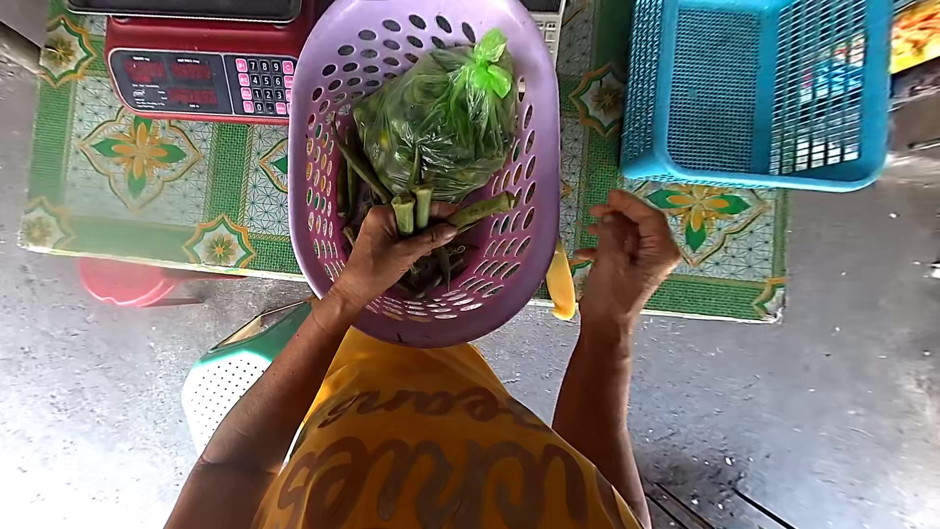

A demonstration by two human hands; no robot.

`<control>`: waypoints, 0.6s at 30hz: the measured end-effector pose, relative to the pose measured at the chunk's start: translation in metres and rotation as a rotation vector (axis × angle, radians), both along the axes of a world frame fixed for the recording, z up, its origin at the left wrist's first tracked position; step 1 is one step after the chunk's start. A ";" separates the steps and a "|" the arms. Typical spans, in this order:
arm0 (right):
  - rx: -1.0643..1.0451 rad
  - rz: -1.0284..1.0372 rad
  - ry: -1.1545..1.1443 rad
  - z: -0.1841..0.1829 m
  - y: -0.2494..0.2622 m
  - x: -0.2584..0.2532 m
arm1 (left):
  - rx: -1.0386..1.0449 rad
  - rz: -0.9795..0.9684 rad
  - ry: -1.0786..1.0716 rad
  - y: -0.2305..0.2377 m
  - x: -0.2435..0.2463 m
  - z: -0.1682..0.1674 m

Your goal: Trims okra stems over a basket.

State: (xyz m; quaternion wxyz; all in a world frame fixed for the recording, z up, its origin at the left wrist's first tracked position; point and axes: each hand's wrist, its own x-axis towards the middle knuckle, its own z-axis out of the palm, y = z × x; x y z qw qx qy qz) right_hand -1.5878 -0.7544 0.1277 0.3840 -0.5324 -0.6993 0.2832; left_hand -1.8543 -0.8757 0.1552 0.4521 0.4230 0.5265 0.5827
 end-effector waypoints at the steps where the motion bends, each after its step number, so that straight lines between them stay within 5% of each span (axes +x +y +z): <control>1: -0.024 -0.062 -0.185 -0.015 0.006 0.012 | -0.005 0.026 0.176 -0.002 0.002 -0.002; 5: -0.300 -0.065 -0.616 -0.054 0.011 0.019 | 0.056 0.054 0.586 -0.013 0.015 0.002; 11: -0.338 -0.120 -0.702 -0.072 0.017 0.001 | 0.057 -0.046 0.443 -0.010 0.019 0.009; 18: -0.466 -0.145 -0.424 -0.054 0.027 0.024 | 0.019 -0.110 0.033 -0.017 0.013 0.006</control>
